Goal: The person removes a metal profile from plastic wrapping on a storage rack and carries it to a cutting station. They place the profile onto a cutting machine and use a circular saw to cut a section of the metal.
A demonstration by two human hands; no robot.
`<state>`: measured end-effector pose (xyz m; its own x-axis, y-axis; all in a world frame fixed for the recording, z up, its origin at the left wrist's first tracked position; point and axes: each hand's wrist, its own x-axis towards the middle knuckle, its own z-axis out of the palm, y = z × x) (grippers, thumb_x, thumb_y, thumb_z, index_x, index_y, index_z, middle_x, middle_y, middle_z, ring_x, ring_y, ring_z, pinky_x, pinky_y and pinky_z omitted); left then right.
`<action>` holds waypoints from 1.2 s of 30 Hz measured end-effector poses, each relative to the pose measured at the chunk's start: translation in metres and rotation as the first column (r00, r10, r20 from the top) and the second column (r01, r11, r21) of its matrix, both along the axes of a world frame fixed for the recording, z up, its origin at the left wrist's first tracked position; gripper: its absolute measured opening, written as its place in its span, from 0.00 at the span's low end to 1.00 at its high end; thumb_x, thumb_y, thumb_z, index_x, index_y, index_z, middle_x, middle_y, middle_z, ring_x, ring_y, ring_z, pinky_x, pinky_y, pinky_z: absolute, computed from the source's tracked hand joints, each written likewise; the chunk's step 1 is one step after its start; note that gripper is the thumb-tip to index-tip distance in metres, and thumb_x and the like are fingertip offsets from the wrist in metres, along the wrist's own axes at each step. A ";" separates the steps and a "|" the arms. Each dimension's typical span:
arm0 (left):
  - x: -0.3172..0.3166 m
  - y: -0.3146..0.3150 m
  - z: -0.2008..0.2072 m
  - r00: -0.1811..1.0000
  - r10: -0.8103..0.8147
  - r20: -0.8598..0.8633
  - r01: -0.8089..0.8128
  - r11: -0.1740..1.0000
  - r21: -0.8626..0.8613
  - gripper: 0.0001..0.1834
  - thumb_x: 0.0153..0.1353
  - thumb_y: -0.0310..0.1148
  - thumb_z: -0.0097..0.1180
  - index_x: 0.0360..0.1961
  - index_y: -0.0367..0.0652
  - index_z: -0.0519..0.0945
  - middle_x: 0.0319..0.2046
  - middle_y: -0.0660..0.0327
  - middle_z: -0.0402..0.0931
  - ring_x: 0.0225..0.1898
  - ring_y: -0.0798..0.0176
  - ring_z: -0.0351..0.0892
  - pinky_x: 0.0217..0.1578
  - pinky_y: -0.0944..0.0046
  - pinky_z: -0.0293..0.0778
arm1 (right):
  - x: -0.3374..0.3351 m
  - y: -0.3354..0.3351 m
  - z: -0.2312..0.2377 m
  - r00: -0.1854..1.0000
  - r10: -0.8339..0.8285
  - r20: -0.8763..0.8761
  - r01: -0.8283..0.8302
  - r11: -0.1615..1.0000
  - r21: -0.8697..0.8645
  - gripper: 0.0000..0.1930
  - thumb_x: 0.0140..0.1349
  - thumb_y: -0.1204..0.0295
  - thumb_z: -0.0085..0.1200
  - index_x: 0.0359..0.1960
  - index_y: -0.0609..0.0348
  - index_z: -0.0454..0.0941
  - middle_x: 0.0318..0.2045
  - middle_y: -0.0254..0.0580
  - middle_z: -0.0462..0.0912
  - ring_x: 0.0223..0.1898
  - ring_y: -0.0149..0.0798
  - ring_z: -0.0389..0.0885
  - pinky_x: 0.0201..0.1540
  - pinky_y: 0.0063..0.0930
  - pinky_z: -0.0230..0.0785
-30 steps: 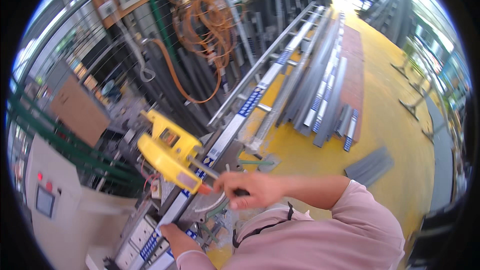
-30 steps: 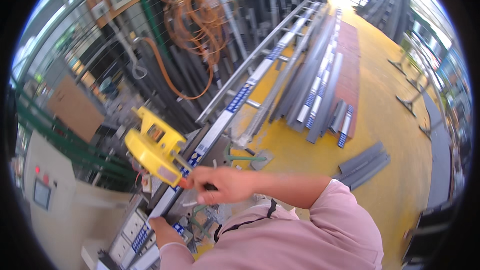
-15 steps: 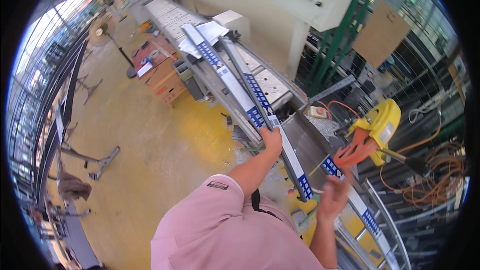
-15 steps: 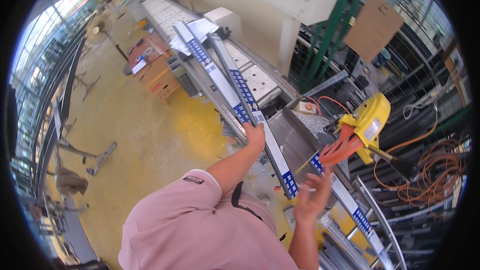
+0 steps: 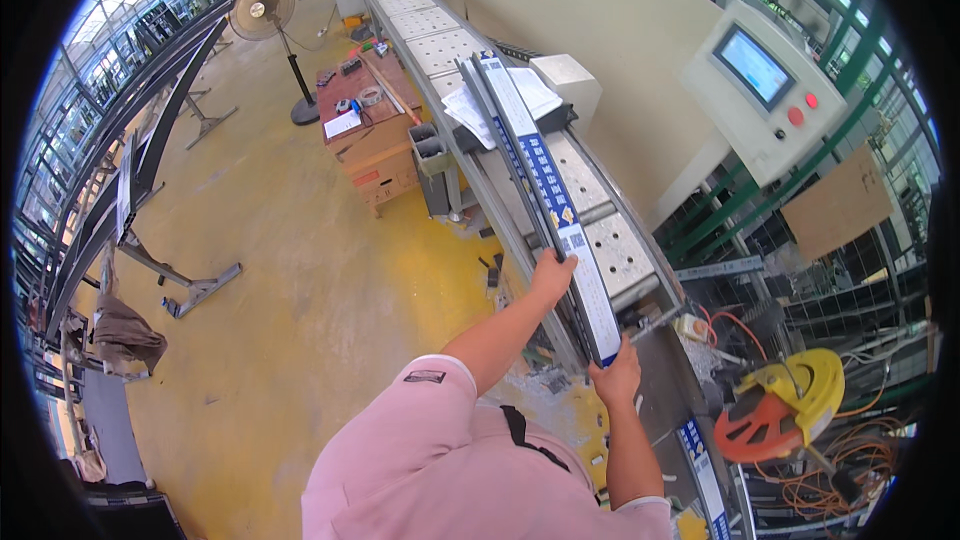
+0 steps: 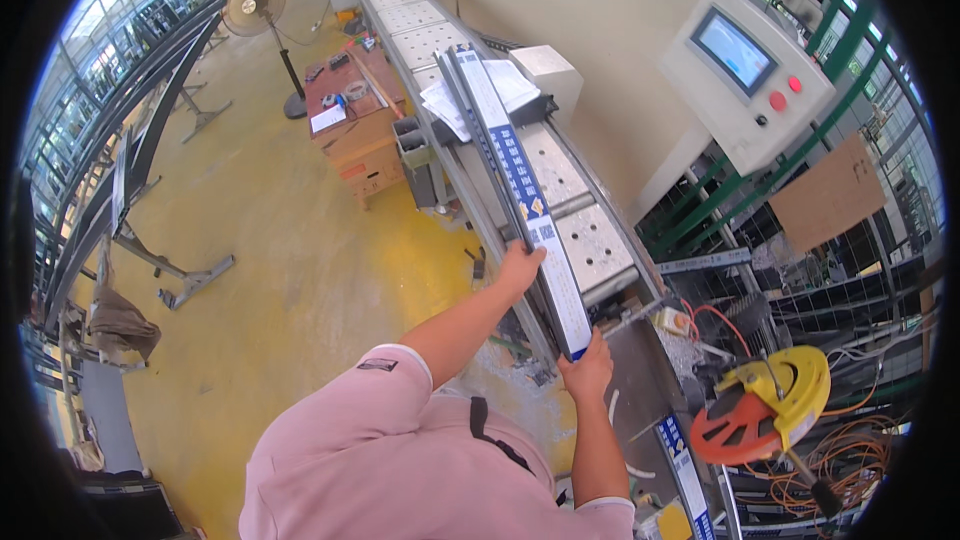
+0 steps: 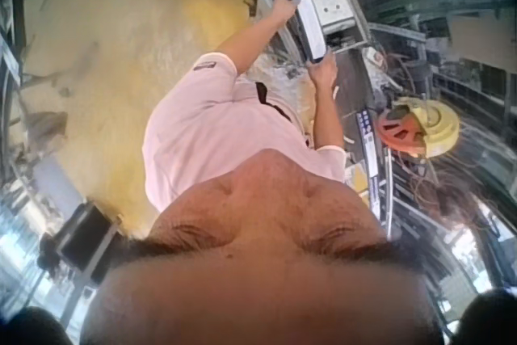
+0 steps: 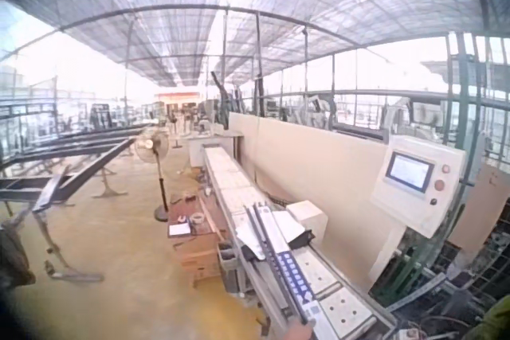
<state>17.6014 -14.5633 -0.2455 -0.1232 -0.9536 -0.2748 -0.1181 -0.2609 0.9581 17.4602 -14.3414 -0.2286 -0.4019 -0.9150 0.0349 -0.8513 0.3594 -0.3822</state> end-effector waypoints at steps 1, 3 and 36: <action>0.007 -0.013 -0.007 0.994 0.024 0.106 -0.018 0.998 -0.056 0.33 0.58 0.42 0.65 0.56 0.28 0.68 0.54 0.39 0.72 0.54 0.42 0.75 0.54 0.53 0.71 | 0.002 -0.012 -0.009 1.000 0.003 -0.013 -0.003 1.000 -0.003 0.48 0.44 0.60 0.70 0.68 0.61 0.60 0.53 0.54 0.75 0.56 0.56 0.73 0.57 0.50 0.66; 0.012 -0.038 -0.014 0.951 0.080 0.298 -0.032 0.986 -0.162 0.38 0.57 0.45 0.67 0.58 0.27 0.67 0.61 0.36 0.65 0.60 0.41 0.70 0.58 0.54 0.69 | -0.002 -0.027 -0.029 0.999 0.004 -0.051 -0.004 1.000 0.002 0.48 0.44 0.59 0.71 0.67 0.61 0.61 0.55 0.55 0.74 0.58 0.56 0.71 0.60 0.50 0.63; 0.252 -0.009 0.143 0.898 0.438 -0.036 -0.370 0.709 -0.600 0.45 0.51 0.32 0.75 0.61 0.25 0.58 0.54 0.44 0.73 0.50 0.55 0.77 0.49 0.57 0.79 | -0.017 0.351 -0.036 0.719 -0.633 0.286 0.124 0.522 0.844 0.27 0.60 0.48 0.54 0.48 0.59 0.83 0.50 0.51 0.83 0.50 0.54 0.82 0.51 0.44 0.74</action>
